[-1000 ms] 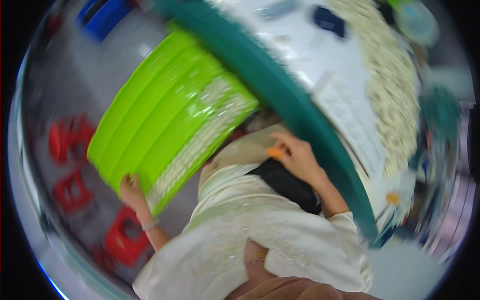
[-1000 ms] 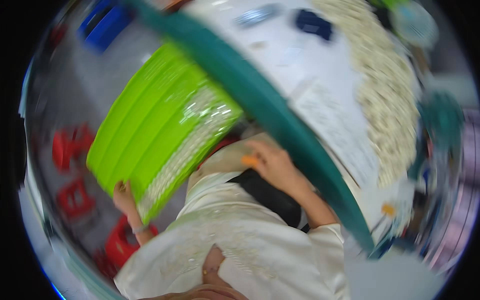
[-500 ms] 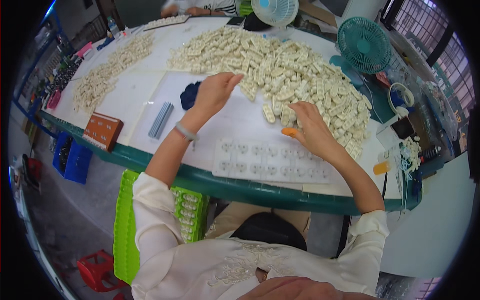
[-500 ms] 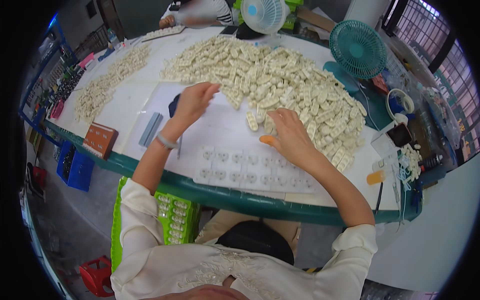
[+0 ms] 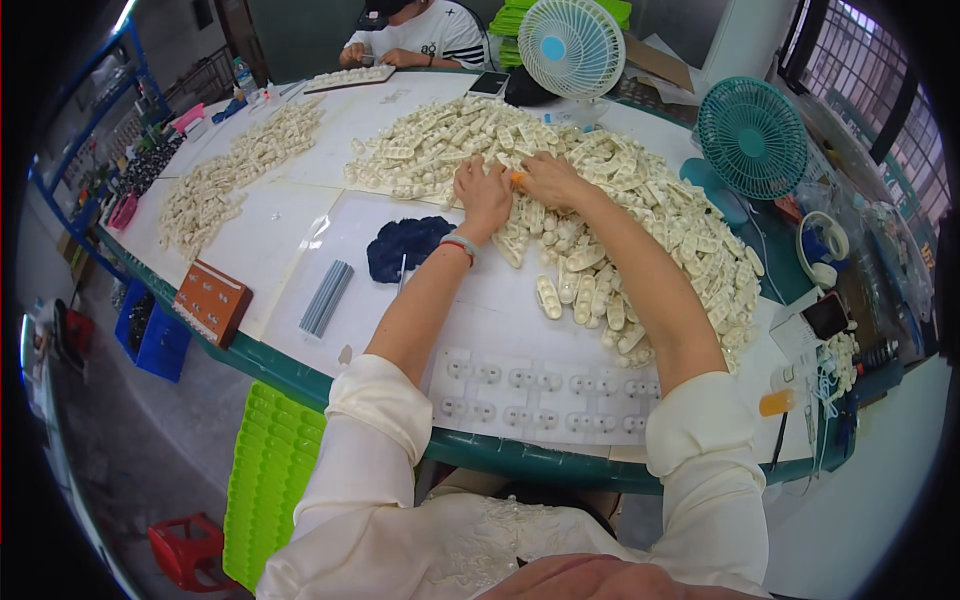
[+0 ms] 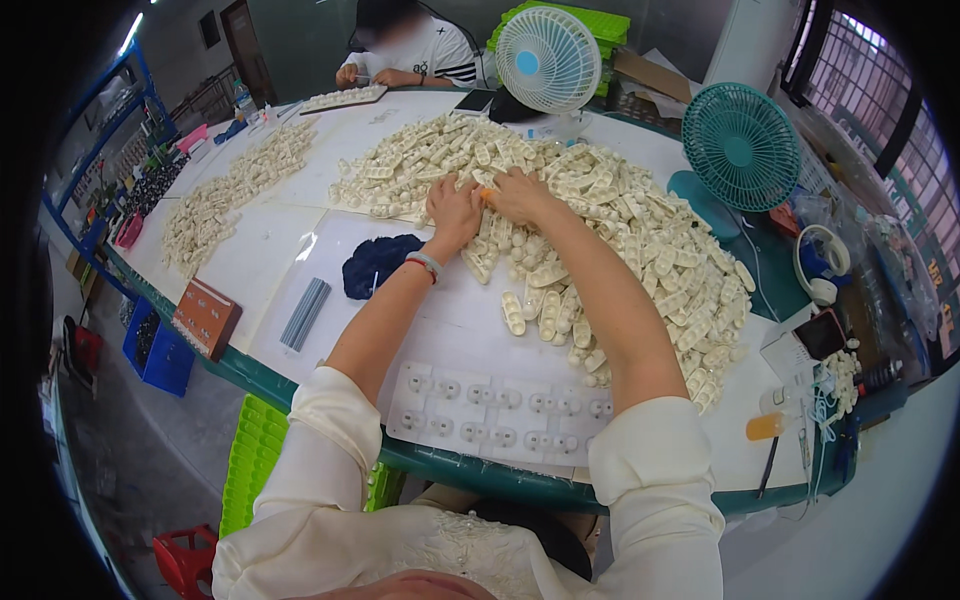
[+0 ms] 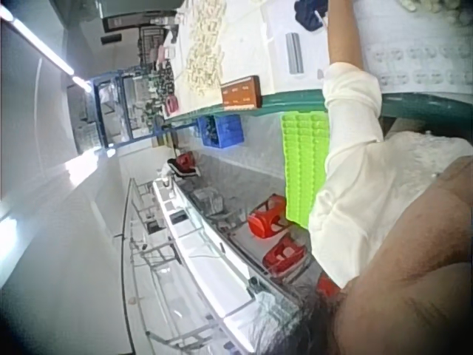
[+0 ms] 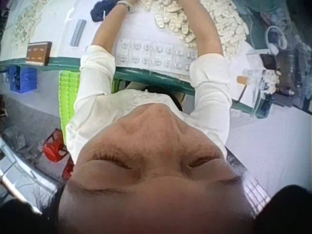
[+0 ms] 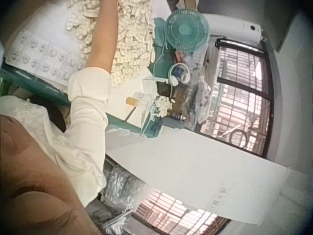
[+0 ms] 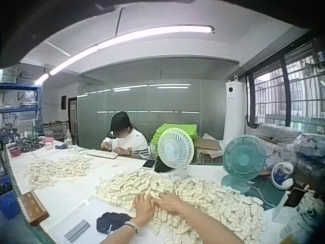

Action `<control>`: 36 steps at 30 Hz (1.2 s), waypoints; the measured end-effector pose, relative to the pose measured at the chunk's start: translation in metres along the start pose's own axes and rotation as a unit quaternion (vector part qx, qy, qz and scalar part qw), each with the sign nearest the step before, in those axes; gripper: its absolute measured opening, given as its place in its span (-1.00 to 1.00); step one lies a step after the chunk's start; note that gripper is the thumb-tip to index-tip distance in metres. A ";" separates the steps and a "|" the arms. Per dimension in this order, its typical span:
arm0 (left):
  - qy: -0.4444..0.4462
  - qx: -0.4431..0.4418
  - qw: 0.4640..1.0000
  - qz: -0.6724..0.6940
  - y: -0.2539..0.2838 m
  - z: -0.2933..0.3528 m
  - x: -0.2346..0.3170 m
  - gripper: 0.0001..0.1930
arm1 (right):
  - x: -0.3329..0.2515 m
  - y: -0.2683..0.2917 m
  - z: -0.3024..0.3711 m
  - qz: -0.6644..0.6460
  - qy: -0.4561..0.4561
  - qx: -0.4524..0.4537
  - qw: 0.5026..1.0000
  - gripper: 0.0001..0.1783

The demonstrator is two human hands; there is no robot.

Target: Applying glue to small white plastic components using an applicator bottle and organizing them into a green tray.

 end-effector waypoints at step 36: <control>0.040 -0.216 0.940 0.260 0.157 0.078 0.015 -0.80 | -0.098 -0.037 0.191 0.070 0.223 0.112 0.966 -0.69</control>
Point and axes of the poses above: each hand's wrist, its own z-axis away from the middle knuckle, its own y-axis out of the back of the hand, x = y × z, the point moved 4 cm from there along -z, towards the middle knuckle, and after that the axes turned 2 degrees about -x, right-handed, at the moved point
